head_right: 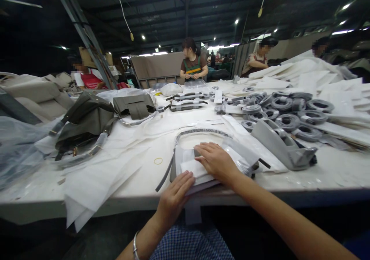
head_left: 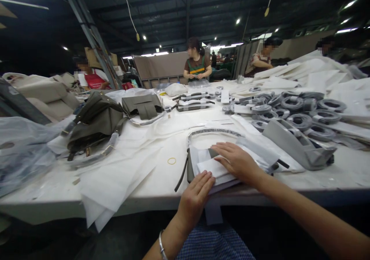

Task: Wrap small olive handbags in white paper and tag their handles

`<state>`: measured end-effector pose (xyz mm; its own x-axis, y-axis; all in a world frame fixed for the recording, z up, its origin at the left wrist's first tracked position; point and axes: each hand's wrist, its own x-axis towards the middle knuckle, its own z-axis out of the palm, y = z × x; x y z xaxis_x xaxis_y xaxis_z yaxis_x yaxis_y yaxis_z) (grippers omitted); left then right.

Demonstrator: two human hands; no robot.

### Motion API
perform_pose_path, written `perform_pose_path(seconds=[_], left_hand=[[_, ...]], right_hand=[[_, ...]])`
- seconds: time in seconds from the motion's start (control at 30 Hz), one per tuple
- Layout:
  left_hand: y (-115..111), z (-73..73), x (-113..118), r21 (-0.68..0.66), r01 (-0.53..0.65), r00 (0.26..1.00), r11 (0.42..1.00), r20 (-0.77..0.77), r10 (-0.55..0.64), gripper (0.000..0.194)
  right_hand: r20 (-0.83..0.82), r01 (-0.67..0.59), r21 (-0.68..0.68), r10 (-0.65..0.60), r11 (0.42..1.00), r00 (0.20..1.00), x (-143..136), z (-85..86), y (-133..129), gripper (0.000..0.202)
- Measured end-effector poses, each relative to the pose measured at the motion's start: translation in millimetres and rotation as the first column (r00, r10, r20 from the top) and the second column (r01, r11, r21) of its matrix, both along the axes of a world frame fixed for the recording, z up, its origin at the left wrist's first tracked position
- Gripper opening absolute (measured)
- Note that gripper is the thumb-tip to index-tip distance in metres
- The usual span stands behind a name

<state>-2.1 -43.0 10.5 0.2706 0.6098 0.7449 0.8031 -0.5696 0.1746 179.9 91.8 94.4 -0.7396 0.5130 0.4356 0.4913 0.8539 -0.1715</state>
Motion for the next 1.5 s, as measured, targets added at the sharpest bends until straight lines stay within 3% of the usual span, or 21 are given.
perform_pose_path(seconds=[0.07, 0.13, 0.33, 0.47, 0.6, 0.73, 0.83, 0.97, 1.07, 1.13, 1.27, 1.5], left_hand=[[0.4, -0.4, -0.3, 0.009, -0.007, 1.000, 1.000, -0.010, 0.007, 0.039], [1.1, -1.7, -0.4, 0.023, -0.014, 1.000, 1.000, -0.011, 0.014, 0.038], [2.6, -7.3, 1.2, 0.074, -0.032, 0.999, 0.997, 0.013, 0.031, 0.037], [2.6, -10.9, 3.7, 0.120, -0.051, 0.999, 0.991, -0.007, 0.052, 0.037], [2.4, -12.5, 5.2, 0.159, -0.091, 0.995, 0.983, -0.032, 0.097, 0.035], [1.6, -10.9, 3.9, 0.106, -0.066, 0.998, 0.992, -0.005, 0.067, 0.033], [0.8, -9.5, 2.4, 0.053, -0.048, 0.999, 0.997, 0.022, 0.047, 0.034], [-0.5, -8.0, 1.8, -0.004, -0.015, 0.999, 1.000, 0.036, 0.015, 0.037], [-1.9, -6.1, 3.2, -0.040, -0.018, 0.999, 0.999, 0.037, 0.020, 0.039], [-3.0, -4.1, 4.7, -0.050, -0.038, 0.999, 0.998, 0.021, 0.039, 0.040], [-4.4, 0.5, 7.4, -0.035, -0.084, 0.996, 0.996, -0.043, 0.083, 0.041], [-8.8, 5.6, 18.8, -0.004, -0.197, 0.971, 0.980, -0.141, 0.195, 0.039]], right_hand=[[0.226, 0.058, -0.115, -0.031, 0.992, 0.974, -15.6, 1.9, 30.4, 0.034], [0.343, 0.055, -0.184, 0.012, 0.981, 0.939, -30.3, -0.7, 48.4, 0.032], [0.376, -0.059, -0.234, 0.147, 0.970, 0.915, -60.9, -7.4, 52.9, 0.033], [0.335, -0.106, -0.218, 0.176, 0.970, 0.926, -67.4, -7.9, 50.0, 0.031], [0.247, -0.138, -0.169, 0.177, 0.976, 0.953, -50.6, -10.1, 30.7, 0.028], [-0.036, -0.204, -0.065, 0.202, 0.977, 0.979, -5.1, -21.8, -13.6, 0.031], [-0.142, -0.213, 0.049, 0.218, 0.976, 0.966, 35.1, -43.1, -49.7, 0.042], [-0.014, -0.289, 0.219, 0.299, 0.932, 0.954, 65.3, -86.8, -81.0, 0.053], [0.071, -0.283, 0.294, 0.274, 0.913, 0.959, 59.8, -114.6, -87.5, 0.045], [0.021, -0.241, 0.345, 0.249, 0.907, 0.968, 47.4, -123.0, -86.2, 0.041], [-0.143, -0.218, 0.391, 0.293, 0.894, 0.945, 24.2, -116.7, -81.5, 0.031], [-0.254, -0.272, 0.283, 0.345, 0.920, 0.904, 19.4, -101.6, -84.3, 0.018]])
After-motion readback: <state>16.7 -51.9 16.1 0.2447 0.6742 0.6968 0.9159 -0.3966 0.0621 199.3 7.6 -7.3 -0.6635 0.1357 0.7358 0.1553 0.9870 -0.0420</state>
